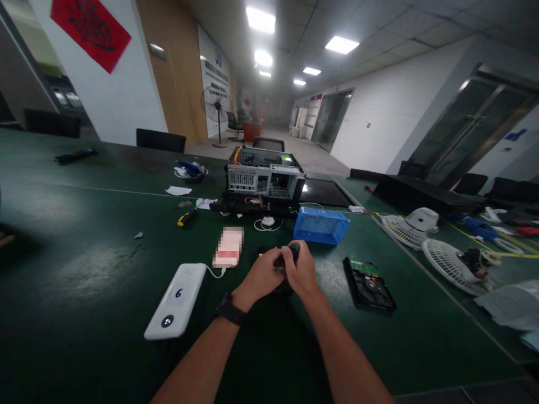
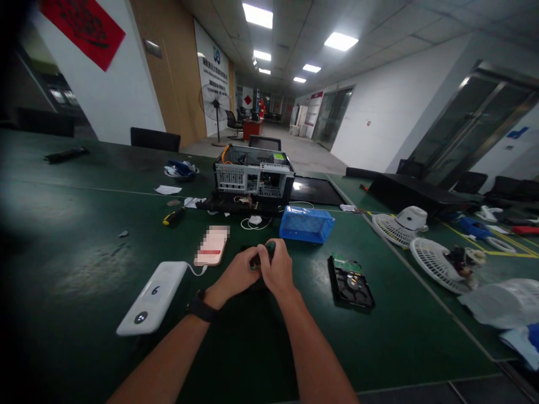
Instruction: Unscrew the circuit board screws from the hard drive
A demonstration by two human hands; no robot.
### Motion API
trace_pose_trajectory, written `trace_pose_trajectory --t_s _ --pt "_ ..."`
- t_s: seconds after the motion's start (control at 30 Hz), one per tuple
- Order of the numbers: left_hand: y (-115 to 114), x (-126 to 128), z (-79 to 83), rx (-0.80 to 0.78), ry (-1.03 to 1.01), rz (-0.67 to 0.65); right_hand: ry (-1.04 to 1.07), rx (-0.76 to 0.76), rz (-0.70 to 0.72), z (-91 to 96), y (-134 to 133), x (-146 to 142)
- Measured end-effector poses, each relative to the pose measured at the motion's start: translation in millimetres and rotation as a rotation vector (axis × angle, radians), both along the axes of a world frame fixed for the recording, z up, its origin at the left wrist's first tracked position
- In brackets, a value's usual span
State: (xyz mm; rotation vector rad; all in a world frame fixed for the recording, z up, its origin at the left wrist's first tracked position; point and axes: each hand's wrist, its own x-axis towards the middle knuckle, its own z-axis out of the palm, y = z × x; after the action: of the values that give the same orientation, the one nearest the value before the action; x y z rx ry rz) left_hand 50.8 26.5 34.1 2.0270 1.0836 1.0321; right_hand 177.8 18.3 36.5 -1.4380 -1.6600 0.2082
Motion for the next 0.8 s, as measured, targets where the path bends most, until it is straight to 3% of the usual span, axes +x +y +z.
trace_pose_trajectory --t_s 0.2,0.4,0.5,0.8 --pt "7.0 -3.3 -3.1 -0.090 -0.014 0.099 -0.068 0.007 0.020 -2.6 5.0 -9.3" --pt "10.4 -13.0 -3.0 -0.106 -0.191 -0.090 -0.018 0.046 0.078 -6.4 5.4 -4.2" --pt "11.5 -16.0 -3.6 -0.102 -0.203 -0.113 -0.023 0.072 0.119 -7.9 6.8 -5.4" --pt "16.2 -10.7 -17.4 -0.018 -0.222 0.114 0.146 0.085 0.033 -11.6 13.9 -2.9"
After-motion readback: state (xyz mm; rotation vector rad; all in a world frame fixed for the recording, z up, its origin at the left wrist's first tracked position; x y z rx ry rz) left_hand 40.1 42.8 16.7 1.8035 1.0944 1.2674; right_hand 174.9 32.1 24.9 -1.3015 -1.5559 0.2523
